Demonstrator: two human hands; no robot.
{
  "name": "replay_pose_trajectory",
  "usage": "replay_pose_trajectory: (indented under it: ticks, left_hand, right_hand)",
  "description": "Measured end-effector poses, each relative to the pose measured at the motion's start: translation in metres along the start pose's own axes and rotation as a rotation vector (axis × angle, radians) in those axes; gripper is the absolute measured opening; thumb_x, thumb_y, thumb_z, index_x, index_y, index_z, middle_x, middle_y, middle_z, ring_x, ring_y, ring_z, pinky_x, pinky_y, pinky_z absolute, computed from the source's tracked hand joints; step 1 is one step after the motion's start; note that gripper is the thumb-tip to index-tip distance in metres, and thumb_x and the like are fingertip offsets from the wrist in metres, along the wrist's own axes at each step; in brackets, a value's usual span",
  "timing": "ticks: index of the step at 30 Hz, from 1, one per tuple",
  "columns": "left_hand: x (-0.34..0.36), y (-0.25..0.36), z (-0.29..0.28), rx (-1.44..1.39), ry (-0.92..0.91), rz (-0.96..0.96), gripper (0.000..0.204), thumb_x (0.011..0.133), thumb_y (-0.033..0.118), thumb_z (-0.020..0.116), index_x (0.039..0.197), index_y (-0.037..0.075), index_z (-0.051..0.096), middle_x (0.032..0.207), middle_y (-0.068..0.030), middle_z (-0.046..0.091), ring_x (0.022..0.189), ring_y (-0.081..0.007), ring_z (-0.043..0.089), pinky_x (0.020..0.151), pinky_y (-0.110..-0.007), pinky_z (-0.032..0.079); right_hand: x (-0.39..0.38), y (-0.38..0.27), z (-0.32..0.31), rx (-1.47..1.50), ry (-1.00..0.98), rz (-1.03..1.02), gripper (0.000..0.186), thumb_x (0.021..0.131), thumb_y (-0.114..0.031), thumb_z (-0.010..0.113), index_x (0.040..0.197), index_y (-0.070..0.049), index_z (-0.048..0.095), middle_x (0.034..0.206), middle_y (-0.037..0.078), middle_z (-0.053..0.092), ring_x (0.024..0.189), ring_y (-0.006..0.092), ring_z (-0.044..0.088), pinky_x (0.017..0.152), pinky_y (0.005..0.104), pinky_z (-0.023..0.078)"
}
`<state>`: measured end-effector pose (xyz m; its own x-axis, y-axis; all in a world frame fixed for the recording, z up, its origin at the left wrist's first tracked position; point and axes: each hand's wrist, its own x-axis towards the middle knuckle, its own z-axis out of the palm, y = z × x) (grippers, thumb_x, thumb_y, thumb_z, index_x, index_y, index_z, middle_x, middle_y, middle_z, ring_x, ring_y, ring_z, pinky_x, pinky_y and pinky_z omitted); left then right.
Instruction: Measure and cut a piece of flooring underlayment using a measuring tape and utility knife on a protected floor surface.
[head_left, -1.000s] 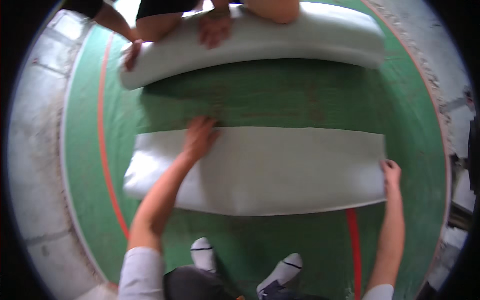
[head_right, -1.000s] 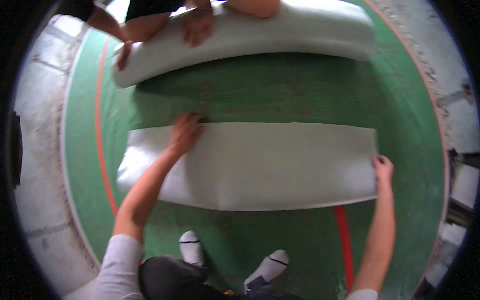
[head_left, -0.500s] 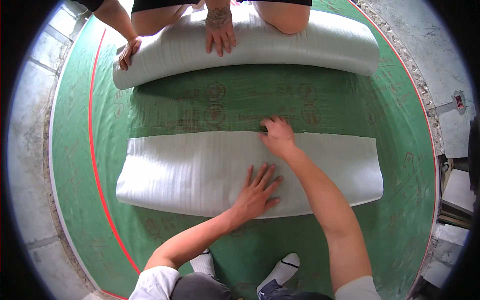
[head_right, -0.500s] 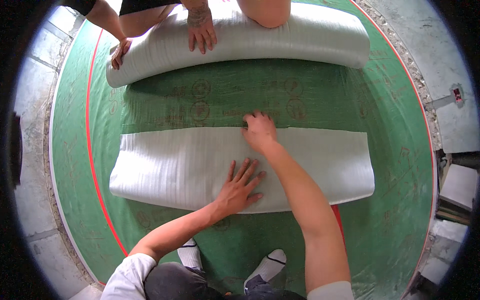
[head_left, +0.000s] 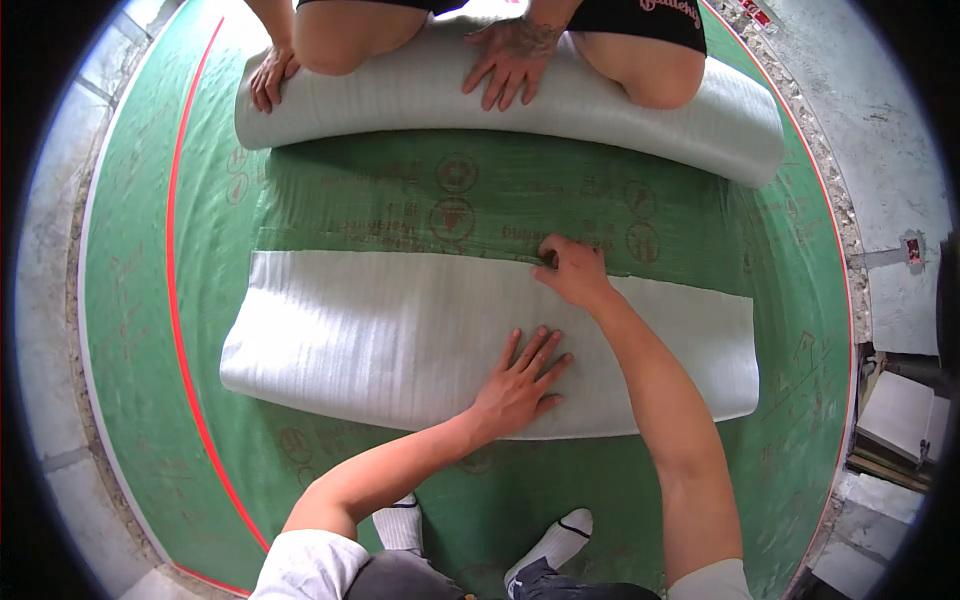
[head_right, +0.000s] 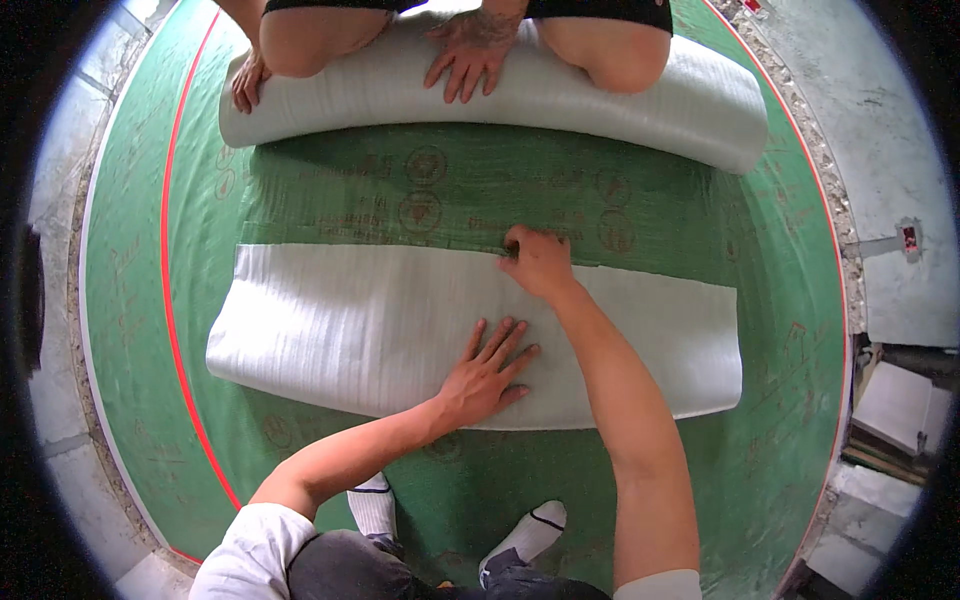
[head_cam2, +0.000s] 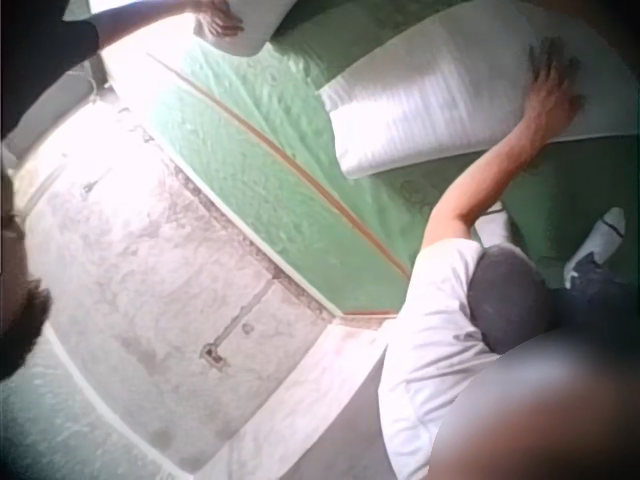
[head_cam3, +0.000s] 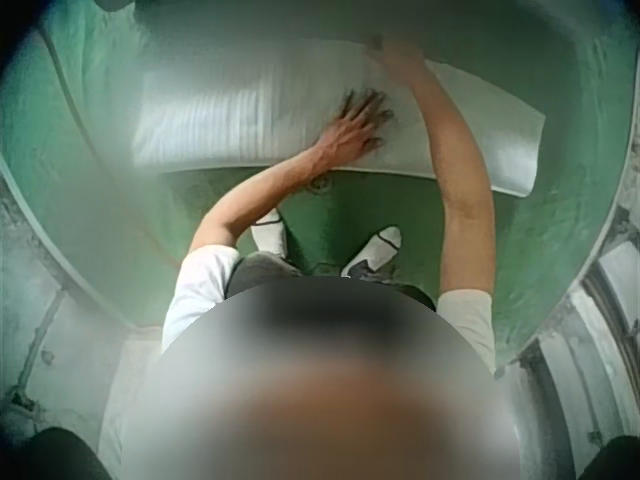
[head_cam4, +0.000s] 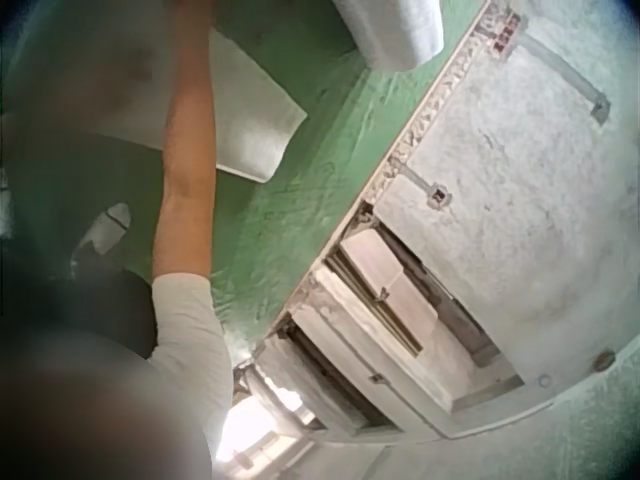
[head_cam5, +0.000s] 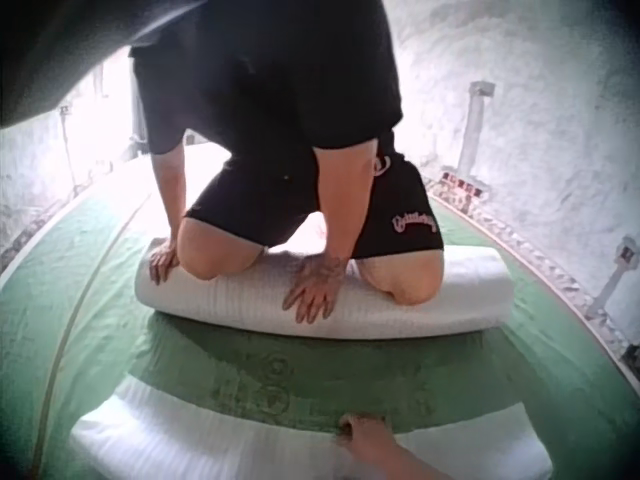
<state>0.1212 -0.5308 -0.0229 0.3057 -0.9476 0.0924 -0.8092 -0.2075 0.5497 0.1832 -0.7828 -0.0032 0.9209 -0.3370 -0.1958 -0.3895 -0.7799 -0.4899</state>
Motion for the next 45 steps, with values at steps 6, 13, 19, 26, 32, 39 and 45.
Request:
replay_pose_trajectory:
  ticks: [6,13,19,26,32,39,45]
  left_hand:
    - [-0.007,0.003,0.006,0.007,0.047,-0.005,0.074,0.107,0.050,0.070,0.171,0.016,0.052,0.187,-0.0201,0.029,0.175,-0.0405,0.023,0.140,-0.070,0.013]
    - [-0.005,0.002,0.006,-0.017,0.030,0.003,0.075,0.107,0.050,0.069,0.172,0.018,0.051,0.187,-0.0191,0.030,0.175,-0.0388,0.024,0.140,-0.069,0.013]
    - [-0.001,0.004,0.006,0.022,0.002,0.000,0.075,0.106,0.049,0.071,0.172,0.020,0.051,0.186,-0.0186,0.032,0.174,-0.0389,0.026,0.140,-0.069,0.013]
    - [-0.010,-0.006,0.001,0.070,-0.033,-0.018,0.075,0.105,0.049,0.072,0.171,0.019,0.053,0.187,-0.0188,0.031,0.175,-0.0390,0.024,0.141,-0.070,0.010]
    - [-0.006,-0.005,-0.002,0.050,-0.075,-0.015,0.074,0.104,0.042,0.075,0.170,0.017,0.054,0.187,-0.0214,0.029,0.175,-0.0422,0.021,0.140,-0.071,0.009]
    - [-0.010,-0.007,-0.009,0.131,-0.114,-0.056,0.077,0.103,0.045,0.076,0.171,0.018,0.052,0.188,-0.0192,0.027,0.175,-0.0415,0.021,0.140,-0.071,0.009]
    - [0.008,-0.007,-0.025,0.177,-0.099,-0.084,0.077,0.104,0.044,0.075,0.172,0.018,0.052,0.189,-0.0199,0.025,0.175,-0.0432,0.020,0.140,-0.072,0.008]
  right_hand:
    - [0.009,0.007,-0.016,0.368,-0.082,0.092,0.026,0.090,-0.030,0.089,0.104,-0.008,0.086,0.100,0.015,0.084,0.092,0.0327,0.079,0.083,0.0441,0.059]
    - [0.031,0.028,-0.080,0.195,0.055,-0.021,0.017,0.097,-0.022,0.084,0.105,-0.008,0.084,0.099,0.018,0.081,0.093,0.0361,0.077,0.084,0.0478,0.059]
    - [0.016,0.053,-0.202,-0.349,0.673,-0.415,0.016,0.106,-0.014,0.073,0.119,-0.008,0.078,0.110,0.016,0.071,0.097,0.0414,0.072,0.084,0.0533,0.058]
    - [-0.143,0.179,-0.422,-0.919,0.897,-0.068,0.026,0.109,-0.016,0.067,0.134,-0.016,0.075,0.118,0.012,0.071,0.107,0.0377,0.074,0.088,0.0494,0.060]
    - [-0.469,0.331,-0.480,-1.112,0.847,0.723,0.033,0.116,-0.035,0.054,0.137,-0.013,0.069,0.126,0.020,0.070,0.118,0.0458,0.071,0.093,0.0581,0.058]
    - [-0.666,0.354,-0.229,-0.808,0.631,1.419,0.024,0.111,-0.026,0.064,0.119,-0.005,0.074,0.118,0.025,0.074,0.112,0.0467,0.072,0.096,0.0588,0.058]
    - [-0.668,0.322,-0.140,-0.618,0.603,1.360,0.030,0.108,-0.025,0.069,0.128,-0.004,0.076,0.121,0.023,0.073,0.116,0.0445,0.071,0.100,0.0565,0.057]
